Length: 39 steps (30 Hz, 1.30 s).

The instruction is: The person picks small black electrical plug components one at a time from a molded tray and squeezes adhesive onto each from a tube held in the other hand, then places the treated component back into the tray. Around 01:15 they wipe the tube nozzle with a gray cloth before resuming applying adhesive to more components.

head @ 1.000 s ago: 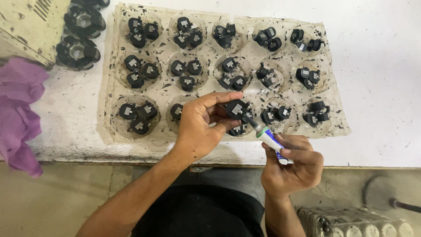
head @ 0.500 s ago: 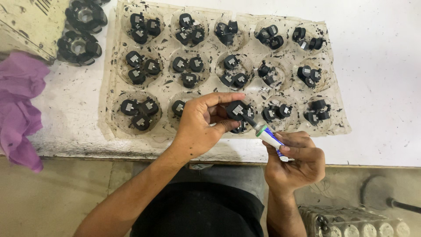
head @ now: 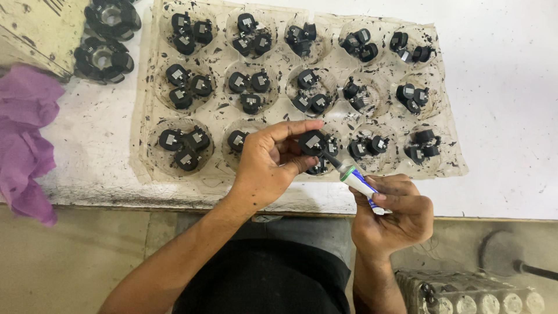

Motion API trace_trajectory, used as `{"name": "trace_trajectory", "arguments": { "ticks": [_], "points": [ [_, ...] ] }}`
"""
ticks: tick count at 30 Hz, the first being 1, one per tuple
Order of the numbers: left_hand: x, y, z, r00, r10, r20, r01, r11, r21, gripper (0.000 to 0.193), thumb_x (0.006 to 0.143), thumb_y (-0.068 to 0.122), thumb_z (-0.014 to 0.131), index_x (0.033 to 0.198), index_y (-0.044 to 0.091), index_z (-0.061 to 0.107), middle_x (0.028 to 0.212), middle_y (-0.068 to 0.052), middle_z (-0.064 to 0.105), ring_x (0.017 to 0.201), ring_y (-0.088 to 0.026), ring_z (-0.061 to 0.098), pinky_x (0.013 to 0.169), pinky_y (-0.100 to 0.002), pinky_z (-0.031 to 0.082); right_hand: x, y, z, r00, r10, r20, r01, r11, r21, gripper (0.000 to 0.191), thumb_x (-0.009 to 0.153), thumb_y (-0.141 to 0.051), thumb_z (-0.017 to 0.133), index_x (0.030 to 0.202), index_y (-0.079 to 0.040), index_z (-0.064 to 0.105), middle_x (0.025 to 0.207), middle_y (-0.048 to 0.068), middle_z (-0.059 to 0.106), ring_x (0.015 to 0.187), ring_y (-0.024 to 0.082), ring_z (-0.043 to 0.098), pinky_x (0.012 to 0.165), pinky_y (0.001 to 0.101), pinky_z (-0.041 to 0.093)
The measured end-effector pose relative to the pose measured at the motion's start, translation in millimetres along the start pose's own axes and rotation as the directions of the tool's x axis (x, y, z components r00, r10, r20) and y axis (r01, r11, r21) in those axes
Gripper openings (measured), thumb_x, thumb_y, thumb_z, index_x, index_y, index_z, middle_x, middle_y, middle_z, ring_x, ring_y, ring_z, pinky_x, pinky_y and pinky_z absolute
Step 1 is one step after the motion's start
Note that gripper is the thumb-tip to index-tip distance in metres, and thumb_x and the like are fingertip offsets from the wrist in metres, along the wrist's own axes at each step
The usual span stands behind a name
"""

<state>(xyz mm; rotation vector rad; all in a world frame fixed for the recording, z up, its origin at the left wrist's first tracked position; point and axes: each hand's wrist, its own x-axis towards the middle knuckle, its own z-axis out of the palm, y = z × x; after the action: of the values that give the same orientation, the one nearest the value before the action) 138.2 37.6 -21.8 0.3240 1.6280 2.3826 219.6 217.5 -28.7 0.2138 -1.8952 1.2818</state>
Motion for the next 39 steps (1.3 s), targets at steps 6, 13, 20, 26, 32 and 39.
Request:
{"name": "trace_trajectory", "arguments": {
  "ticks": [6,13,20,26,32,39],
  "points": [
    [-6.5,-18.4,6.7,0.998,-0.058,0.002,0.057,0.972,-0.226,0.047,0.089,-0.014,0.071,0.134,0.002,0.067,0.112,-0.005,0.072,0.098,-0.01,0.066,0.09,-0.025,0.059,-1.6,5.9,3.4,0.998,0.005,-0.064,-0.002,0.999,0.039,0.044,0.095,0.01,0.083,0.109,-0.006,0.044,0.093,0.014,0.066,0.086,0.017,0.067,0.074,0.0238,0.053],
    [-12.3,-27.5,8.2,0.986,-0.146,0.077,0.163,0.934,-0.318,0.041,0.098,0.005,0.07,0.138,0.0,0.064,0.105,-0.009,0.073,0.088,-0.017,0.072,0.082,-0.032,0.063,-2.9,9.3,4.6,0.995,-0.018,-0.093,0.021,0.999,0.032,0.044,0.095,0.005,0.084,0.106,-0.006,0.043,0.092,0.014,0.066,0.085,0.018,0.068,0.072,0.0242,0.055],
    [-14.9,-28.6,7.6,0.985,-0.141,0.096,0.167,0.918,-0.361,0.039,0.099,0.01,0.068,0.135,-0.003,0.063,0.11,-0.009,0.075,0.085,-0.017,0.071,0.08,-0.033,0.062,-5.1,9.3,5.2,0.996,0.005,-0.092,-0.004,1.0,0.018,0.047,0.093,0.009,0.086,0.103,-0.007,0.043,0.09,0.014,0.064,0.084,0.019,0.068,0.075,0.0261,0.055],
    [-15.3,-30.1,5.4,0.981,-0.147,0.13,0.187,0.904,-0.385,0.038,0.103,0.013,0.067,0.137,-0.004,0.065,0.105,-0.01,0.074,0.085,-0.017,0.071,0.082,-0.033,0.062,-5.2,9.5,2.9,0.997,0.023,-0.074,-0.021,0.999,0.025,0.046,0.093,0.011,0.085,0.1,-0.006,0.043,0.089,0.014,0.065,0.083,0.017,0.066,0.073,0.0258,0.054],
    [-14.4,-26.2,5.2,0.978,-0.172,0.12,0.208,0.862,-0.463,0.037,0.097,0.013,0.067,0.132,-0.001,0.064,0.118,-0.006,0.074,0.084,-0.016,0.069,0.08,-0.033,0.062,-6.1,12.1,-0.1,0.999,0.027,-0.044,-0.027,1.0,0.015,0.047,0.091,0.012,0.085,0.102,-0.006,0.043,0.089,0.016,0.066,0.081,0.016,0.065,0.071,0.0251,0.052],
    [13.0,-16.0,4.6,0.999,-0.044,0.02,0.045,0.999,-0.026,0.039,0.085,0.002,0.079,0.124,0.005,0.071,0.111,-0.01,0.076,0.09,-0.015,0.074,0.082,-0.03,0.066,2.1,18.8,-26.9,0.97,-0.077,-0.231,0.133,0.962,0.238,0.031,0.097,0.006,0.076,0.107,-0.008,0.05,0.083,0.009,0.068,0.07,0.011,0.068,0.058,0.0225,0.054]
  ]
}}
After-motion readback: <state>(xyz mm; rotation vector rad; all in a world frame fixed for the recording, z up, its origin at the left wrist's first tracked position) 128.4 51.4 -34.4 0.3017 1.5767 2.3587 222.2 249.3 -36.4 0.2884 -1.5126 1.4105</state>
